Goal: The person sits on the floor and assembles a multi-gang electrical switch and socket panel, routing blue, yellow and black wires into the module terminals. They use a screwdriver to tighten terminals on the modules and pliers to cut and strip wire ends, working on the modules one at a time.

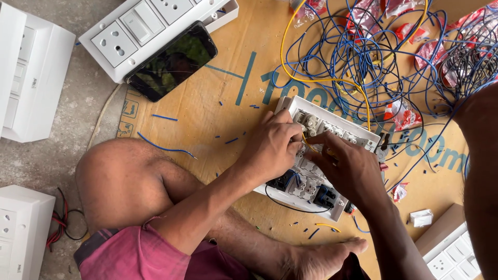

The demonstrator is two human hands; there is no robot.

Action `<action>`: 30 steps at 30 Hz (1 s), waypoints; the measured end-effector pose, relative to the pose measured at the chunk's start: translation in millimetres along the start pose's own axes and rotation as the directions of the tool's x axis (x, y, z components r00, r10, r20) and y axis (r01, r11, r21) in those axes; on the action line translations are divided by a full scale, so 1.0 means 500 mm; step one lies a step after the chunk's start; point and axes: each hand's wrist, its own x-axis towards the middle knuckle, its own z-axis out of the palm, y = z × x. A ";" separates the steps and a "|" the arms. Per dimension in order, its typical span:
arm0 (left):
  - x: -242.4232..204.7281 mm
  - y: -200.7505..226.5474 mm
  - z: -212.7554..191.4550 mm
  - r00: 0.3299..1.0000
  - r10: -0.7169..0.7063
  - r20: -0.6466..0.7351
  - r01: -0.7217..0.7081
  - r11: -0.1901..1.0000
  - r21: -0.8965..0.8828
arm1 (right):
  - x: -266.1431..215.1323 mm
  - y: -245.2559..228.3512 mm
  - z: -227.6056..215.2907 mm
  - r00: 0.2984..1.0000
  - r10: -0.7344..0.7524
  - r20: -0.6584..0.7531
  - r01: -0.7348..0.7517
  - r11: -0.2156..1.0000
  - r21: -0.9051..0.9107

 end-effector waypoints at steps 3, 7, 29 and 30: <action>-0.001 0.000 -0.001 1.000 0.015 0.006 -0.015 1.000 -0.003 | 0.000 0.005 0.006 0.999 0.037 -0.002 -0.037 0.999 0.016; 0.003 0.002 -0.008 0.998 0.069 0.014 -0.069 0.997 0.030 | -0.003 0.019 0.019 0.998 -0.026 -0.049 0.026 1.000 -0.013; -0.021 0.010 -0.005 1.000 0.022 0.021 -0.021 0.999 -0.047 | -0.038 0.044 0.013 0.942 -0.263 -0.210 0.294 0.946 0.134; -0.023 0.013 -0.002 0.999 0.009 0.034 -0.007 0.999 -0.050 | -0.045 0.045 0.011 0.949 -0.236 -0.210 0.272 0.949 0.163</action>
